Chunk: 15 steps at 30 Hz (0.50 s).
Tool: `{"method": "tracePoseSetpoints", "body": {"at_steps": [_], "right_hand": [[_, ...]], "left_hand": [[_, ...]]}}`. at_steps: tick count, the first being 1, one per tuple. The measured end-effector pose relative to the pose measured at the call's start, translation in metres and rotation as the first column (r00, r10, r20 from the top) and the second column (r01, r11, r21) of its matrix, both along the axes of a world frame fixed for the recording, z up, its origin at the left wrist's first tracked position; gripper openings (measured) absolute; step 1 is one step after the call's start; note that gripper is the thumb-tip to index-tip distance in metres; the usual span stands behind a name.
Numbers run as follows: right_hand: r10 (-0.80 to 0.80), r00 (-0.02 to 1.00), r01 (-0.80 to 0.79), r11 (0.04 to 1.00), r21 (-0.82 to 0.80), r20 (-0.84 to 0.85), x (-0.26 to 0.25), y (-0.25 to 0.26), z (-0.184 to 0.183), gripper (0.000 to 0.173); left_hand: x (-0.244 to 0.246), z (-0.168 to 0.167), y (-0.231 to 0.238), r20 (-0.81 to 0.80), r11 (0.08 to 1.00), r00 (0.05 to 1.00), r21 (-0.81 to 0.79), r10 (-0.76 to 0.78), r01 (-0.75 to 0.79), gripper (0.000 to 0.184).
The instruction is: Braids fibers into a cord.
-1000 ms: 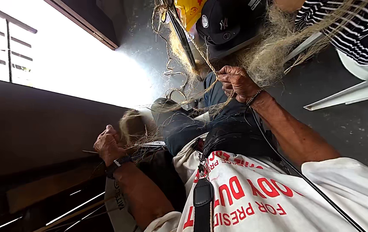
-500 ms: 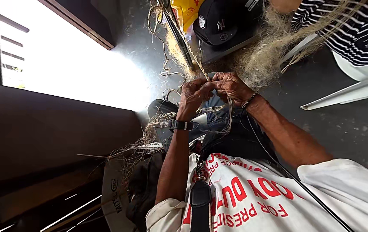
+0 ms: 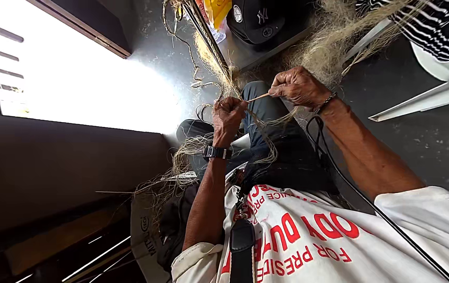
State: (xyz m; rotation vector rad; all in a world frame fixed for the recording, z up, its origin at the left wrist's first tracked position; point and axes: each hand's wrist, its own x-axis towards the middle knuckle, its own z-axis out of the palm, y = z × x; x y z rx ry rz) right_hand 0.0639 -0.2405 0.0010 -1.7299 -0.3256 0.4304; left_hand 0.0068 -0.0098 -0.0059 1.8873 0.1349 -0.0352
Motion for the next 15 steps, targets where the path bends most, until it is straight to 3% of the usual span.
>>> {"method": "tracePoseSetpoints", "body": {"at_steps": [7, 10, 15], "right_hand": [[0.034, 0.996, -0.037, 0.999, 0.025, 0.086, -0.005, -0.050, 0.019, 0.012], [-0.022, 1.000, 0.021, 0.999, 0.050, 0.014, -0.006, -0.077, 0.008, 0.011], [-0.119, 0.986, 0.121, 0.993, 0.012, -0.113, -0.007, -0.123, -0.017, 0.010]], "left_hand": [[0.002, 0.010, 0.011, -0.051, 0.962, 0.966, -0.085, 0.254, -0.258, 0.017], [0.004, 0.016, 0.029, 0.011, 0.935, 0.945, -0.148, 0.326, -0.321, 0.016], [0.001, 0.033, 0.060, 0.067, 0.937, 0.939, -0.124, 0.338, -0.328, 0.016]]}}
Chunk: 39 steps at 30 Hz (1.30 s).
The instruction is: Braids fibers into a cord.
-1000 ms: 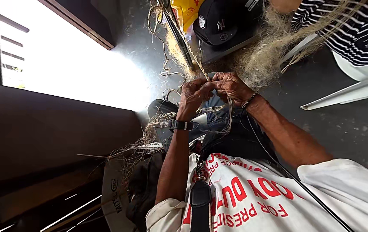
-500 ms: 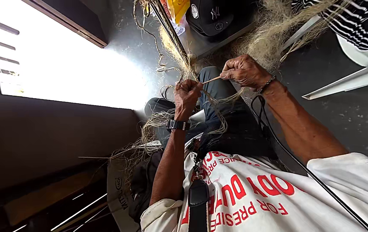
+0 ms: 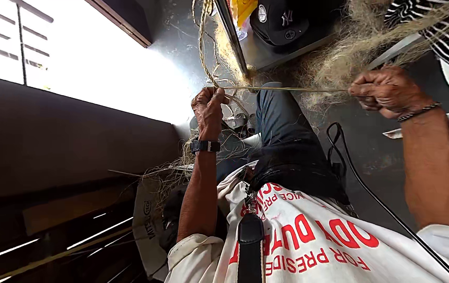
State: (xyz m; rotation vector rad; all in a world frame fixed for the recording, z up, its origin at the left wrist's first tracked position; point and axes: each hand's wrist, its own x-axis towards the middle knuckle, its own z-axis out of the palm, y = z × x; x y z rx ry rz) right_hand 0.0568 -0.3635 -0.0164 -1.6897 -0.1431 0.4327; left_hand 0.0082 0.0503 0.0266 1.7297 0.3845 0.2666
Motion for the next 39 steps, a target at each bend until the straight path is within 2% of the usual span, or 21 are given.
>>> {"method": "tracePoseSetpoints", "body": {"at_steps": [2, 4, 7, 9, 12, 14, 17, 19, 24, 28, 33, 36, 39], "right_hand": [[-0.032, 0.999, 0.029, 0.998, -0.062, -0.034, -0.002, -0.018, -0.013, 0.011], [-0.023, 1.000, 0.018, 0.970, -0.243, -0.020, -0.002, -0.042, -0.035, 0.010], [0.040, 0.997, -0.070, 0.801, -0.595, -0.063, 0.003, -0.067, -0.054, 0.013], [0.002, 0.998, -0.047, 0.735, -0.677, -0.067, 0.005, -0.072, -0.058, 0.018], [-0.046, 0.990, 0.121, 0.775, -0.620, 0.135, 0.004, -0.055, -0.046, 0.025], [-0.028, 0.962, 0.184, 0.803, -0.567, 0.272, 0.011, -0.023, -0.021, 0.028], [0.124, 0.866, 0.137, 0.872, -0.469, 0.484, 0.026, 0.036, 0.019, 0.029], [0.227, 0.797, 0.015, 0.919, -0.394, 0.560, 0.030, 0.081, 0.042, 0.029], [0.391, 0.775, -0.342, 0.920, -0.192, 0.496, 0.028, 0.179, 0.068, 0.028], [0.447, 0.792, -0.459, 0.885, -0.077, 0.416, 0.031, 0.212, 0.076, 0.032], [0.468, 0.845, -0.495, 0.867, 0.047, 0.260, 0.028, 0.222, 0.084, 0.021], [0.463, 0.853, -0.471, 0.882, -0.026, 0.242, 0.024, 0.217, 0.081, 0.016], [0.370, 0.898, -0.373, 0.927, -0.034, 0.240, 0.013, 0.216, 0.074, 0.013]], "left_hand": [[-0.003, 0.008, 0.012, 0.029, 1.000, 1.000, 0.030, -0.012, 0.011, 0.016], [-0.005, 0.015, 0.023, 0.043, 0.999, 0.999, 0.050, -0.021, 0.019, 0.015], [-0.011, 0.026, 0.034, 0.028, 0.997, 0.999, 0.066, -0.030, 0.028, 0.014], [-0.015, 0.030, 0.035, 0.025, 0.997, 0.998, 0.057, -0.057, 0.056, 0.014], [-0.019, 0.025, 0.032, 0.012, 0.991, 0.993, 0.063, -0.117, 0.116, 0.014], [-0.018, 0.020, 0.027, 0.007, 0.986, 0.988, 0.054, -0.156, 0.156, 0.013], [-0.015, 0.016, 0.015, 0.002, 0.977, 0.978, 0.048, -0.209, 0.209, 0.013], [-0.014, 0.017, 0.009, 0.008, 0.972, 0.973, 0.045, -0.231, 0.230, 0.012], [-0.011, 0.031, -0.001, 0.051, 0.959, 0.964, 0.125, -0.262, 0.254, 0.012], [-0.009, 0.039, 0.000, 0.087, 0.949, 0.959, 0.192, -0.269, 0.249, 0.013], [-0.009, 0.040, -0.001, 0.130, 0.944, 0.951, 0.219, -0.280, 0.248, 0.014], [-0.010, 0.037, -0.007, 0.166, 0.944, 0.945, 0.225, -0.283, 0.242, 0.012], [-0.018, 0.035, -0.016, 0.157, 0.944, 0.952, 0.244, -0.263, 0.221, 0.011]]}}
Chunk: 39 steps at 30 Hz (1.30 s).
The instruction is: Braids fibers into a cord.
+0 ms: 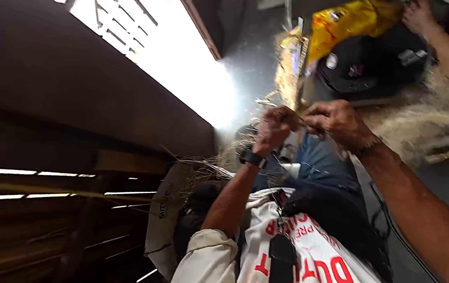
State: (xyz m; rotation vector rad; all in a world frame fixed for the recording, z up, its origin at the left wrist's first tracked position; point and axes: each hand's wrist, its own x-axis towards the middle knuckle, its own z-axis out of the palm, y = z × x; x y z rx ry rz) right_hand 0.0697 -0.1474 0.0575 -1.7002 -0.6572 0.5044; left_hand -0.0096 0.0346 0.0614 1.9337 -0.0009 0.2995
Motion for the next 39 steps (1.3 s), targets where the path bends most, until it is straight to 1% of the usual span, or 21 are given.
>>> {"method": "tracePoseSetpoints", "body": {"at_steps": [3, 5, 7, 9, 10, 13, 16, 19, 22, 23, 25, 26, 28, 30, 31, 32, 33, 34, 35, 37, 39], "right_hand": [[-0.108, 0.979, 0.107, 0.994, -0.013, -0.174, -0.007, 0.001, -0.007, 0.009], [-0.150, 0.971, 0.150, 0.989, -0.010, -0.187, -0.015, 0.000, -0.014, 0.008], [-0.197, 0.976, 0.198, 0.980, -0.005, -0.092, -0.026, -0.002, -0.021, 0.007], [-0.219, 0.971, 0.223, 0.974, -0.036, 0.100, -0.036, -0.004, -0.028, 0.011], [-0.220, 0.955, 0.234, 0.971, -0.054, 0.197, -0.041, -0.005, -0.031, 0.015], [-0.189, 0.876, 0.262, 0.959, -0.107, 0.443, -0.055, -0.009, -0.037, 0.023], [-0.168, 0.771, 0.286, 0.953, -0.098, 0.615, -0.072, -0.002, -0.041, 0.024], [-0.119, 0.717, 0.289, 0.948, -0.136, 0.687, -0.082, 0.003, -0.046, 0.026], [-0.055, 0.729, 0.229, 0.959, -0.167, 0.682, -0.083, -0.002, -0.046, 0.024], [-0.073, 0.715, 0.239, 0.960, -0.146, 0.695, -0.081, -0.004, -0.044, 0.026], [-0.162, 0.689, 0.290, 0.955, -0.065, 0.707, -0.075, -0.010, -0.036, 0.031], [-0.203, 0.707, 0.304, 0.952, -0.033, 0.678, -0.069, -0.013, -0.031, 0.031], [-0.244, 0.818, 0.294, 0.956, -0.014, 0.522, -0.054, -0.016, -0.025, 0.033], [-0.220, 0.941, 0.232, 0.973, -0.018, 0.258, -0.039, -0.012, -0.023, 0.034], [-0.195, 0.977, 0.196, 0.981, -0.002, 0.091, -0.033, -0.008, -0.025, 0.032], [-0.165, 0.982, 0.169, 0.985, 0.026, -0.093, -0.030, -0.002, -0.025, 0.027], [-0.137, 0.953, 0.158, 0.986, 0.057, -0.270, -0.028, 0.003, -0.025, 0.021], [-0.104, 0.900, 0.156, 0.984, 0.089, -0.422, -0.027, 0.006, -0.024, 0.020], [-0.071, 0.848, 0.152, 0.982, 0.114, -0.525, -0.025, 0.008, -0.025, 0.020], [-0.008, 0.791, 0.120, 0.982, 0.143, -0.612, -0.020, 0.007, -0.027, 0.019], [0.061, 0.767, 0.056, 0.985, 0.160, -0.639, -0.016, 0.004, -0.031, 0.021]], "left_hand": [[0.002, -0.007, -0.008, -0.052, 0.999, 0.998, 0.034, 0.035, -0.033, 0.008], [0.003, -0.012, -0.012, -0.071, 0.998, 0.997, 0.049, 0.038, -0.034, 0.010], [0.003, -0.016, -0.017, -0.070, 0.998, 0.997, 0.044, 0.039, -0.036, 0.014], [0.001, -0.020, -0.022, -0.058, 0.999, 0.997, 0.002, 0.046, -0.046, 0.015], [0.000, -0.022, -0.024, -0.077, 0.998, 0.996, -0.023, 0.053, -0.054, 0.014], [-0.003, -0.027, -0.030, -0.177, 0.990, 0.980, -0.090, 0.093, -0.111, 0.013], [-0.003, -0.030, -0.036, -0.220, 0.977, 0.965, -0.122, 0.144, -0.174, 0.014], [-0.005, -0.029, -0.042, -0.267, 0.963, 0.953, -0.188, 0.141, -0.195, 0.015], [-0.007, -0.031, -0.044, -0.295, 0.936, 0.948, -0.286, 0.116, -0.204, 0.015], [-0.008, -0.031, -0.042, -0.291, 0.934, 0.951, -0.297, 0.110, -0.198, 0.015], [-0.008, -0.030, -0.039, -0.271, 0.928, 0.958, -0.322, 0.097, -0.186, 0.014], [-0.009, -0.029, -0.038, -0.258, 0.920, 0.962, -0.349, 0.090, -0.179, 0.013], [-0.008, -0.029, -0.036, -0.238, 0.895, 0.970, -0.419, 0.051, -0.150, 0.013], [-0.007, -0.028, -0.036, -0.228, 0.884, 0.973, -0.448, 0.027, -0.130, 0.012], [-0.006, -0.027, -0.037, -0.223, 0.885, 0.975, -0.449, 0.022, -0.123, 0.011], [-0.005, -0.026, -0.038, -0.217, 0.889, 0.976, -0.442, 0.023, -0.120, 0.010], [-0.004, -0.026, -0.039, -0.225, 0.896, 0.974, -0.427, 0.026, -0.123, 0.010], [-0.004, -0.026, -0.038, -0.239, 0.902, 0.971, -0.413, 0.028, -0.128, 0.010], [-0.003, -0.027, -0.037, -0.248, 0.905, 0.968, -0.406, 0.028, -0.130, 0.010], [-0.004, -0.031, -0.033, -0.243, 0.904, 0.970, -0.410, 0.019, -0.121, 0.009], [-0.006, -0.033, -0.030, -0.232, 0.900, 0.973, -0.425, -0.002, -0.100, 0.010]]}}
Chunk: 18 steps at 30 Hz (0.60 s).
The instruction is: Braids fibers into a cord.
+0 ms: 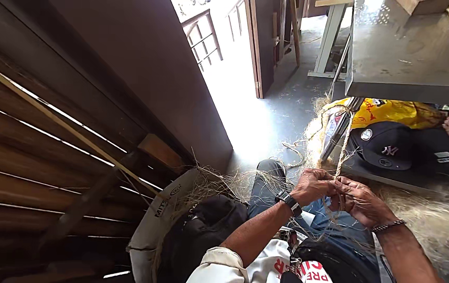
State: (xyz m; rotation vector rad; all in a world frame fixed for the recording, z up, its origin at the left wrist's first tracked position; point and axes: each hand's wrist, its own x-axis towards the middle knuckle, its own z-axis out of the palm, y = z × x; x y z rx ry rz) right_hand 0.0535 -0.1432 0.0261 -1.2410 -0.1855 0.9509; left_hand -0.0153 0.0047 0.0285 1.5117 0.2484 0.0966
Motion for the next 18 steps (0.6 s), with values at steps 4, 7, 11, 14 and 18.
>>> {"method": "tracePoseSetpoints", "body": {"at_steps": [4, 7, 11, 14, 18], "right_hand": [[0.094, 0.995, -0.092, 0.994, 0.060, -0.031, 0.006, -0.003, -0.010, 0.024], [0.085, 0.996, -0.083, 0.995, 0.061, -0.031, 0.007, -0.002, -0.013, 0.024], [-0.009, 1.000, 0.009, 0.999, 0.047, -0.010, 0.001, 0.004, -0.010, 0.026], [-0.027, 1.000, 0.027, 0.997, 0.076, -0.006, -0.003, 0.006, -0.009, 0.025], [-0.024, 1.000, 0.023, 0.994, 0.107, 0.009, -0.004, 0.005, -0.014, 0.024]], "left_hand": [[-0.002, -0.001, 0.005, -0.009, 1.000, 1.000, -0.008, -0.019, 0.019, 0.010], [-0.003, 0.002, 0.008, -0.064, 1.000, 0.998, -0.013, -0.025, 0.024, 0.007], [-0.004, 0.005, 0.010, -0.073, 0.999, 0.997, -0.006, -0.032, 0.032, 0.007], [-0.003, 0.004, 0.014, -0.049, 0.995, 0.997, 0.077, -0.055, 0.059, 0.010], [-0.002, 0.006, 0.020, -0.099, 0.964, 0.990, 0.234, -0.103, 0.124, 0.014]]}}
